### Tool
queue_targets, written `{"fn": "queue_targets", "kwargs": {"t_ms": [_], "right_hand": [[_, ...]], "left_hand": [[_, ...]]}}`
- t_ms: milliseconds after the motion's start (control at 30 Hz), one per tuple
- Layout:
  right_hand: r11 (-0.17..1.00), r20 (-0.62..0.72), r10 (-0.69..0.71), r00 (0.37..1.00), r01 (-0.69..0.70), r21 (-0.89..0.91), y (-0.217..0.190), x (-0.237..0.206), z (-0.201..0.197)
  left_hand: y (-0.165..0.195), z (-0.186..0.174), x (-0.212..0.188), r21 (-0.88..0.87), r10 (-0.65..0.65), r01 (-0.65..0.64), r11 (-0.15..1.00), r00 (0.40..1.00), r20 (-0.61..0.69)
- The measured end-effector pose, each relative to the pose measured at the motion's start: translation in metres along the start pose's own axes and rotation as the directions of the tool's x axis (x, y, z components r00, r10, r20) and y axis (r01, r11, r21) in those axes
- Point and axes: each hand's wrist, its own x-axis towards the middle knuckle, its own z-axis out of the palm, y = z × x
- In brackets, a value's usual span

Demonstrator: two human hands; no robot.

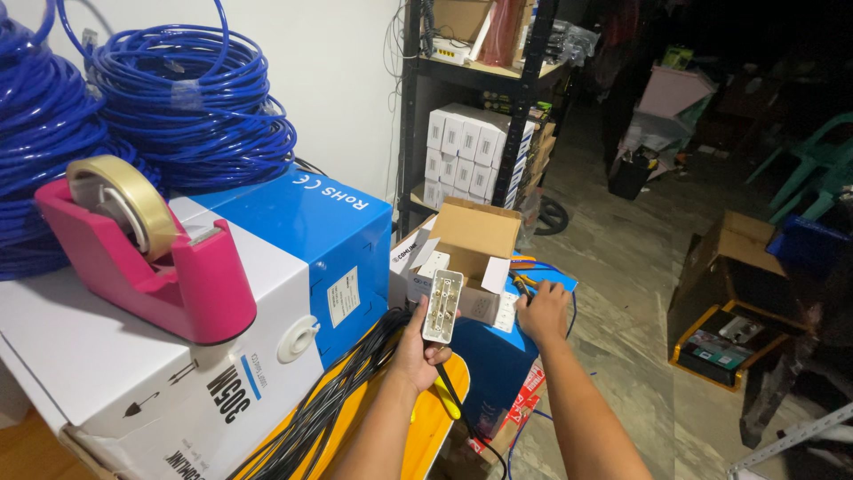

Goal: The person handles a power strip at a workbench, first manipulating its cable and plug, then taking a screwdriver and unscrewing the strip's casing while holding it steady. They use pliers on the wires and continue working on the opened strip, adjusting components and the attached cable.

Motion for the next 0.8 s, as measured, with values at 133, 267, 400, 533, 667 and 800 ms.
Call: {"fn": "queue_targets", "kwargs": {"t_ms": [133, 267, 400, 533, 667, 800], "right_hand": [[1.0, -0.016, 0.009, 1.0, -0.009, -0.007, -0.002, -0.002, -0.002], [1.0, 0.001, 0.026, 1.0, -0.026, -0.005, 0.003, -0.001, 0.001], [0.999, 0.007, 0.03, 1.0, -0.03, 0.012, 0.007, -0.002, 0.005], [0.992, -0.087, -0.039, 0.995, 0.049, 0.117, 0.009, 0.001, 0.007], [0.967, -0.39, -0.072, 0.918, 0.16, 0.196, -0.01, -0.004, -0.006], [0.809, -0.481, -0.013, 0.877, 0.292, 0.511, -0.059, -0.033, -0.021]], "left_hand": [[-0.006, -0.011, 0.005, -0.017, -0.005, 0.005, 1.0, 1.0, 0.016], [-0.01, -0.016, 0.01, -0.031, 0.009, -0.007, 0.999, 0.998, 0.067], [-0.008, -0.012, 0.007, -0.025, 0.01, -0.009, 1.0, 0.999, 0.04], [-0.006, -0.007, 0.008, -0.035, 0.008, -0.006, 0.999, 0.999, 0.054], [-0.009, -0.012, 0.016, -0.044, 0.002, -0.002, 0.999, 1.0, 0.007], [-0.015, -0.02, 0.027, -0.042, -0.002, 0.001, 0.999, 1.0, -0.011]]}}
